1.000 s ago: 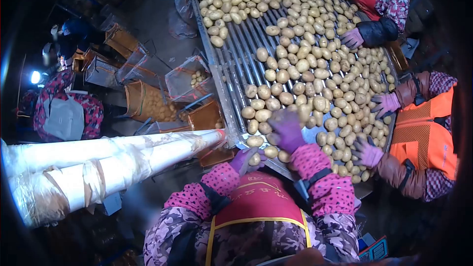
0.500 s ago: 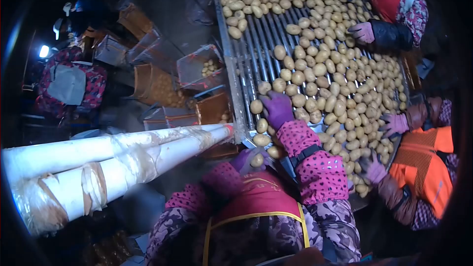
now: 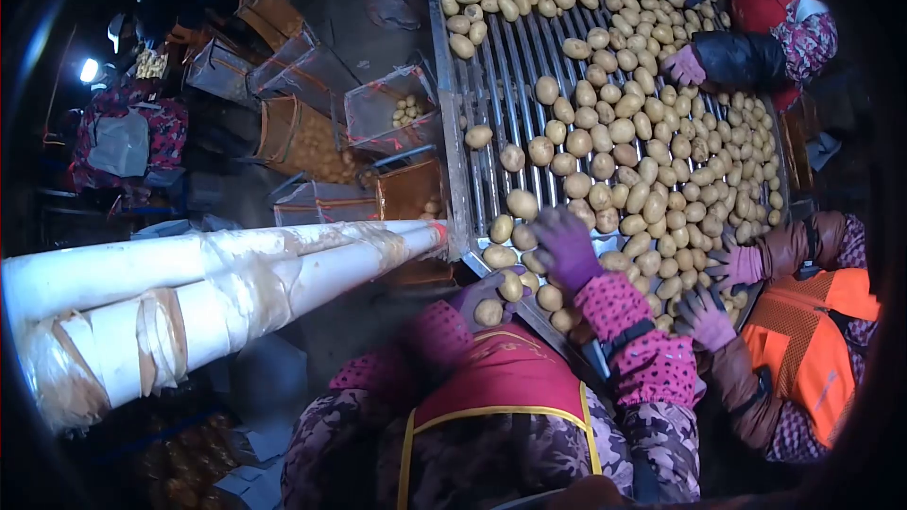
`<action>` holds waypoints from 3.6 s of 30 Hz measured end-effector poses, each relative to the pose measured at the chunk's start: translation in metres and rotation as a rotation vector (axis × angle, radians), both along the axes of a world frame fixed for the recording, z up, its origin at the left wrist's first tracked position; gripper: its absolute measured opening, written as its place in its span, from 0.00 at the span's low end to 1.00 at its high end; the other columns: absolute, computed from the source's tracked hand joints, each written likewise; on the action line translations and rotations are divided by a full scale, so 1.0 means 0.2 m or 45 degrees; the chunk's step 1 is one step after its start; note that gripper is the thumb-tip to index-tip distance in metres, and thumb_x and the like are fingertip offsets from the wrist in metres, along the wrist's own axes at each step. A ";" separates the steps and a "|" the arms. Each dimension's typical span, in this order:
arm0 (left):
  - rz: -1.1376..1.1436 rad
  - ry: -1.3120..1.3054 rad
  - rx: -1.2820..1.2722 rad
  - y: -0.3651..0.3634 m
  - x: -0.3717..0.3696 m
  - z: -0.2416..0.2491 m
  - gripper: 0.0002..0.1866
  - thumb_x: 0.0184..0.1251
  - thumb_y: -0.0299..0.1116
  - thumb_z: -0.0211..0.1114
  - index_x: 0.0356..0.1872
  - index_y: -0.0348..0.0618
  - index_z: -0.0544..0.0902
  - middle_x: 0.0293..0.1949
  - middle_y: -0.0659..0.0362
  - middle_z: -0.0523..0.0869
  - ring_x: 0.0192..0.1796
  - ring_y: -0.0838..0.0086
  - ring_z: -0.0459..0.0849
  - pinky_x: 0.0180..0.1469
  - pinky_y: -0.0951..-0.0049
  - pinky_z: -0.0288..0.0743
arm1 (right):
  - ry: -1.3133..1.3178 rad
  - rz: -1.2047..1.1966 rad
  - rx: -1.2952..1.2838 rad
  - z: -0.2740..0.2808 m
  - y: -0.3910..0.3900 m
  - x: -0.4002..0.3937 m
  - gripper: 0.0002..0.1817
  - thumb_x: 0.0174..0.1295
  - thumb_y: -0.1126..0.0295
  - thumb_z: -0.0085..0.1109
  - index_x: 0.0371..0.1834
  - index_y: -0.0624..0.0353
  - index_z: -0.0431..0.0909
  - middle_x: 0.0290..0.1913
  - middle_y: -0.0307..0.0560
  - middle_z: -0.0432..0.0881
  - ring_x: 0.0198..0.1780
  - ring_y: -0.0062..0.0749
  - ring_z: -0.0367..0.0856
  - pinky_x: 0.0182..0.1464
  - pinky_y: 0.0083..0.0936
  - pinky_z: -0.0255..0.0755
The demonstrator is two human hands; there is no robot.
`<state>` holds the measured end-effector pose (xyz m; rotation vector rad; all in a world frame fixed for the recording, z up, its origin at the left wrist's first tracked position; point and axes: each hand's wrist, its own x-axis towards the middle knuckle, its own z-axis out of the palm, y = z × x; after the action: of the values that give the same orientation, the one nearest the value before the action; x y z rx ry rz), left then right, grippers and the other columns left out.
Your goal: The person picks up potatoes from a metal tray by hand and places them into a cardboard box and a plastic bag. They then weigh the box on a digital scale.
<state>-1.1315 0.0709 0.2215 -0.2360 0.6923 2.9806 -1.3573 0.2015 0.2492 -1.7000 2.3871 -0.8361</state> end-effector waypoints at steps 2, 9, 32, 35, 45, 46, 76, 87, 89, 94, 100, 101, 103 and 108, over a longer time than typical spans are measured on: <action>0.048 -0.054 0.209 0.02 -0.07 0.25 0.26 0.79 0.41 0.70 0.70 0.49 0.72 0.68 0.51 0.76 0.69 0.58 0.77 0.73 0.44 0.72 | 0.258 -0.187 -0.016 -0.07 -0.02 -0.13 0.26 0.58 0.70 0.67 0.63 0.55 0.82 0.69 0.60 0.80 0.70 0.65 0.75 0.71 0.59 0.69; -0.133 -0.459 -0.242 -0.13 0.00 0.33 0.35 0.77 0.45 0.74 0.77 0.45 0.68 0.67 0.55 0.78 0.69 0.56 0.80 0.74 0.48 0.76 | 0.214 0.391 0.237 -0.08 -0.39 0.06 0.27 0.53 0.70 0.71 0.61 0.45 0.84 0.69 0.45 0.81 0.70 0.52 0.78 0.74 0.56 0.65; -0.407 -0.836 0.413 -0.15 -0.18 0.14 0.28 0.88 0.49 0.50 0.74 0.36 0.72 0.61 0.41 0.82 0.57 0.49 0.85 0.58 0.50 0.83 | -0.856 -1.108 -0.546 0.02 0.39 0.85 0.28 0.74 0.63 0.63 0.74 0.63 0.75 0.66 0.62 0.83 0.62 0.55 0.84 0.65 0.43 0.78; -0.483 -0.895 0.248 -0.16 -0.22 0.12 0.28 0.89 0.49 0.50 0.72 0.34 0.72 0.65 0.39 0.81 0.61 0.44 0.84 0.66 0.44 0.79 | -0.141 -0.997 0.016 0.01 0.58 0.99 0.27 0.59 0.63 0.69 0.62 0.61 0.83 0.64 0.60 0.83 0.65 0.61 0.79 0.69 0.51 0.72; -0.373 -0.831 -0.002 -0.23 -0.23 0.00 0.28 0.85 0.53 0.59 0.70 0.39 0.78 0.58 0.44 0.85 0.55 0.54 0.87 0.57 0.52 0.87 | -0.240 -1.354 -0.184 -0.05 0.78 0.79 0.19 0.59 0.71 0.68 0.54 0.63 0.85 0.51 0.60 0.88 0.55 0.60 0.86 0.60 0.50 0.78; -0.384 -0.813 0.003 -0.24 -0.22 0.00 0.28 0.85 0.53 0.59 0.70 0.39 0.78 0.57 0.45 0.85 0.54 0.55 0.87 0.57 0.53 0.87 | -0.186 -1.366 -0.290 -0.04 0.75 0.77 0.19 0.59 0.74 0.67 0.55 0.64 0.85 0.50 0.61 0.89 0.53 0.60 0.87 0.59 0.48 0.80; -0.709 -0.390 -0.156 0.00 -0.38 -0.06 0.24 0.88 0.54 0.50 0.67 0.48 0.75 0.52 0.52 0.83 0.50 0.59 0.84 0.51 0.59 0.83 | -0.295 -1.541 -0.392 0.17 0.53 0.63 0.30 0.56 0.55 0.77 0.62 0.53 0.85 0.51 0.57 0.87 0.52 0.59 0.86 0.56 0.53 0.79; -0.613 -0.264 0.010 0.20 -0.45 0.15 0.20 0.89 0.51 0.47 0.64 0.47 0.73 0.60 0.54 0.81 0.57 0.60 0.83 0.59 0.57 0.81 | -0.128 -0.960 -0.569 0.29 0.24 0.82 0.42 0.51 0.62 0.78 0.75 0.51 0.77 0.68 0.56 0.81 0.64 0.55 0.81 0.64 0.49 0.73; -0.575 -0.291 0.142 0.22 -0.42 0.24 0.19 0.88 0.52 0.48 0.59 0.50 0.74 0.56 0.57 0.80 0.54 0.62 0.82 0.55 0.57 0.80 | -0.081 -0.964 -0.636 0.25 0.29 0.80 0.41 0.52 0.61 0.77 0.74 0.53 0.77 0.62 0.54 0.82 0.60 0.54 0.81 0.60 0.50 0.74; -0.520 -0.535 0.183 0.25 -0.41 0.49 0.18 0.86 0.54 0.48 0.54 0.54 0.75 0.53 0.58 0.80 0.51 0.61 0.81 0.51 0.54 0.79 | -0.047 -1.108 -0.358 0.29 0.42 0.86 0.39 0.53 0.58 0.76 0.71 0.56 0.78 0.51 0.51 0.83 0.53 0.52 0.81 0.56 0.51 0.72; -0.680 -0.428 0.142 0.25 -0.38 0.42 0.26 0.87 0.51 0.49 0.71 0.43 0.68 0.68 0.45 0.76 0.65 0.51 0.80 0.61 0.39 0.81 | -0.117 -1.172 -0.120 0.21 0.50 0.92 0.43 0.53 0.57 0.77 0.76 0.54 0.76 0.51 0.51 0.85 0.53 0.52 0.83 0.54 0.50 0.72; -0.695 -0.500 0.299 0.26 -0.38 0.41 0.24 0.87 0.46 0.51 0.72 0.41 0.67 0.68 0.44 0.77 0.64 0.51 0.81 0.60 0.40 0.82 | -0.120 -1.170 -0.173 0.18 0.51 0.92 0.43 0.53 0.57 0.77 0.76 0.53 0.76 0.51 0.51 0.85 0.52 0.53 0.83 0.55 0.50 0.72; -0.717 -0.573 0.406 0.28 -0.39 0.46 0.22 0.85 0.36 0.56 0.72 0.39 0.66 0.66 0.45 0.78 0.62 0.54 0.82 0.59 0.44 0.85 | -0.139 -1.177 -0.228 0.20 0.53 0.93 0.43 0.53 0.59 0.78 0.77 0.53 0.76 0.52 0.52 0.86 0.53 0.53 0.84 0.57 0.50 0.73; -0.795 -0.243 -0.245 0.32 -0.38 0.49 0.19 0.80 0.25 0.62 0.67 0.38 0.71 0.60 0.48 0.83 0.58 0.59 0.86 0.56 0.52 0.87 | -0.224 -1.255 -0.298 0.25 0.55 0.97 0.40 0.55 0.63 0.77 0.75 0.54 0.78 0.57 0.54 0.87 0.56 0.54 0.84 0.62 0.51 0.74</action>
<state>-1.2074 0.1356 0.3197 -0.2537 0.8421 2.2723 -1.1637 0.3118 0.2988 -0.3273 3.0219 -1.3132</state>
